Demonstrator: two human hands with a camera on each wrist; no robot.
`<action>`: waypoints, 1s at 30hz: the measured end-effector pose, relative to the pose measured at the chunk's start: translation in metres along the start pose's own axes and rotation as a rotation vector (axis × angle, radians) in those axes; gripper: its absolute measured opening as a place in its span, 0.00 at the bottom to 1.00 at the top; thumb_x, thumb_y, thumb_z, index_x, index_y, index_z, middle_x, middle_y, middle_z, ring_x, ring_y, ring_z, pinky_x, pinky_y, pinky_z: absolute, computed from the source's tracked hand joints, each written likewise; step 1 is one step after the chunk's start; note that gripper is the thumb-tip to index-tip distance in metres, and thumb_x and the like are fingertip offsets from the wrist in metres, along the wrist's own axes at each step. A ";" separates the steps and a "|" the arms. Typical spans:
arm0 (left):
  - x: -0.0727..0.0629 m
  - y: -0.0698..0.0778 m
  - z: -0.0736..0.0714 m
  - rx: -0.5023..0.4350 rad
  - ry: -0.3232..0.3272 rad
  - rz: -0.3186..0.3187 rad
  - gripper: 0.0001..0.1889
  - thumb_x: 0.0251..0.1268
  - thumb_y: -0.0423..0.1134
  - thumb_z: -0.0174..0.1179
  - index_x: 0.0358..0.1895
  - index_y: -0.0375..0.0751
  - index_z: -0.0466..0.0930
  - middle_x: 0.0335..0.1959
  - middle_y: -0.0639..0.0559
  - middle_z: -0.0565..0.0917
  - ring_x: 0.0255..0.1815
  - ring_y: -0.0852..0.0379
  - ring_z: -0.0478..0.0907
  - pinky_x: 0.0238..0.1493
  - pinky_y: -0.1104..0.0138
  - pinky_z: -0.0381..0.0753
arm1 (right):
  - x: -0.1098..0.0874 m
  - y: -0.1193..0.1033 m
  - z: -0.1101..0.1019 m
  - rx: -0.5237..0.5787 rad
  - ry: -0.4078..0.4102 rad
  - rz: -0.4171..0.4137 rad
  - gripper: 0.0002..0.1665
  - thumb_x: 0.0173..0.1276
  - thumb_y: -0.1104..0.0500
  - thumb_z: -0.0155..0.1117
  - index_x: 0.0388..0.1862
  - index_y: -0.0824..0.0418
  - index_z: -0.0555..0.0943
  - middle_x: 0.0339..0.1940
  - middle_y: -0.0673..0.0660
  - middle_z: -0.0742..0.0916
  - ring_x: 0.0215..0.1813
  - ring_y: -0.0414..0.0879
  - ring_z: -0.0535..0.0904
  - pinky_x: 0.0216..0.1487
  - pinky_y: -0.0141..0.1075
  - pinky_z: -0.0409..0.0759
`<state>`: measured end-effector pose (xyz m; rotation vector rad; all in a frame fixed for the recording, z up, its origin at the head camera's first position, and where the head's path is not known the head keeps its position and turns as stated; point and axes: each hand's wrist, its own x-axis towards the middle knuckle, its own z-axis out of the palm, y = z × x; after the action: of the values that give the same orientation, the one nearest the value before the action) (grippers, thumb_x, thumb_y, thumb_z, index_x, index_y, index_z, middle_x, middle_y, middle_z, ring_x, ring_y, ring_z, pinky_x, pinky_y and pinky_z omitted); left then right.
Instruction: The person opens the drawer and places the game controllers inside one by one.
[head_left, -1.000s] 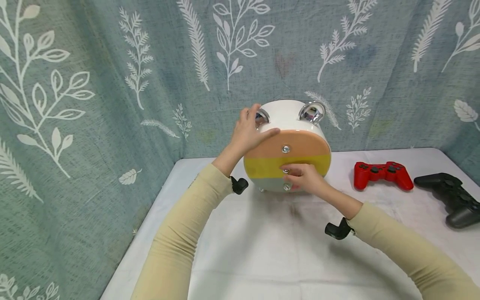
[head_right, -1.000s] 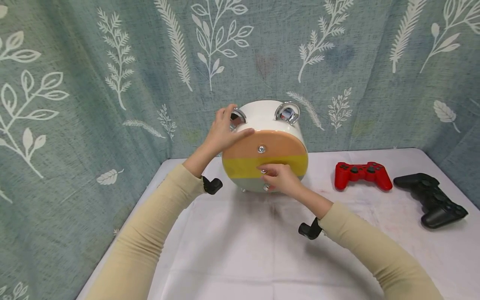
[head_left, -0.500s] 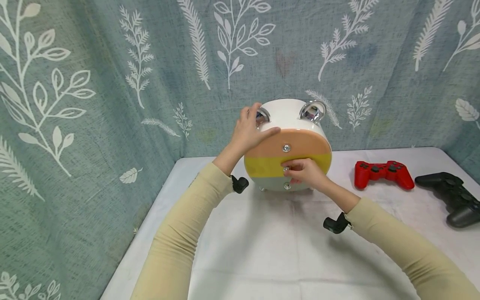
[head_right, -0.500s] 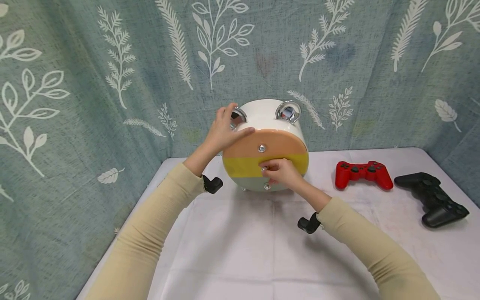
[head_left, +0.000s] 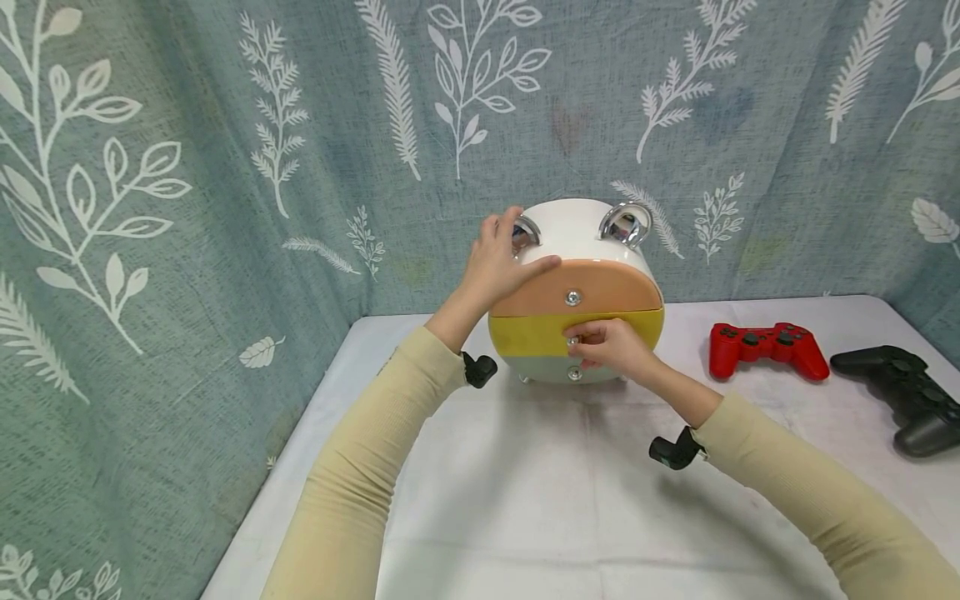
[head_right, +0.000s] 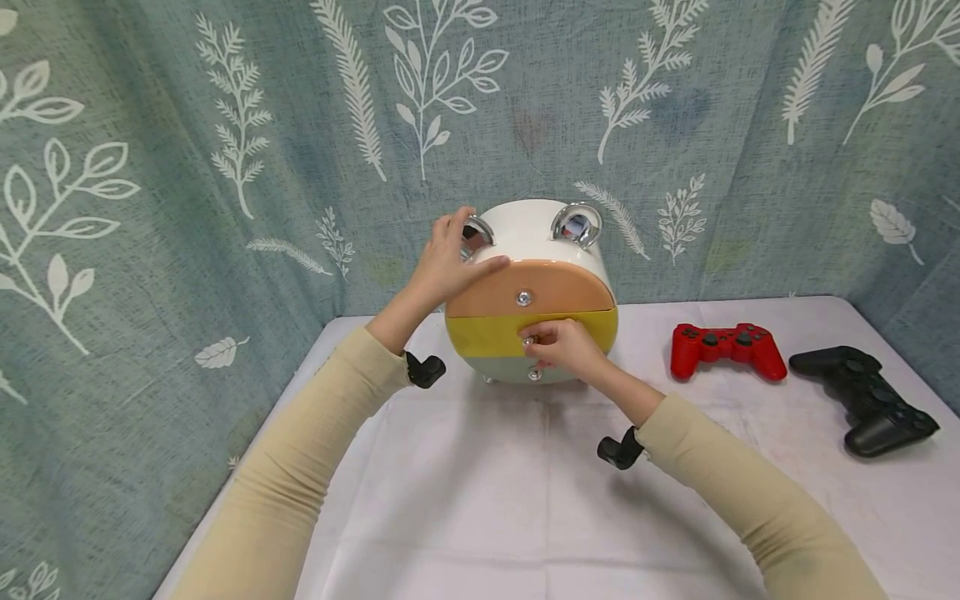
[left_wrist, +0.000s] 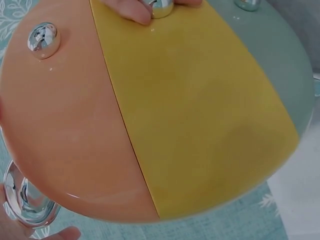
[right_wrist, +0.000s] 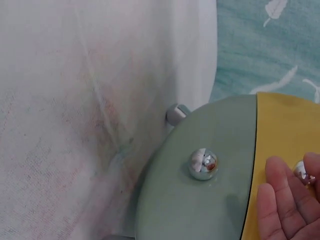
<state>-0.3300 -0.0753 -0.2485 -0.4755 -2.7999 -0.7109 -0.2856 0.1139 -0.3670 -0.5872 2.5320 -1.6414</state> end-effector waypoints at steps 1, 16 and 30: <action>0.000 0.000 0.000 0.001 0.000 0.001 0.48 0.47 0.68 0.59 0.70 0.56 0.47 0.69 0.45 0.51 0.64 0.40 0.58 0.59 0.48 0.63 | -0.001 -0.001 0.000 -0.001 0.000 0.002 0.17 0.63 0.63 0.61 0.49 0.71 0.78 0.39 0.66 0.85 0.31 0.54 0.84 0.35 0.40 0.81; -0.001 0.002 -0.002 0.004 -0.017 -0.018 0.48 0.47 0.69 0.58 0.70 0.57 0.47 0.69 0.45 0.51 0.64 0.40 0.58 0.59 0.48 0.63 | -0.019 -0.006 0.009 -0.001 -0.010 0.038 0.18 0.62 0.60 0.63 0.49 0.68 0.80 0.36 0.66 0.85 0.29 0.49 0.83 0.35 0.40 0.81; -0.001 0.004 -0.006 0.043 -0.042 -0.009 0.49 0.47 0.70 0.56 0.71 0.55 0.46 0.69 0.44 0.52 0.61 0.39 0.61 0.56 0.48 0.65 | -0.042 -0.010 0.017 0.018 -0.025 -0.009 0.16 0.61 0.62 0.64 0.47 0.67 0.81 0.39 0.63 0.86 0.32 0.49 0.84 0.35 0.34 0.81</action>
<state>-0.3269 -0.0755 -0.2419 -0.4758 -2.8514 -0.6480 -0.2393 0.1101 -0.3720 -0.6145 2.4983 -1.6464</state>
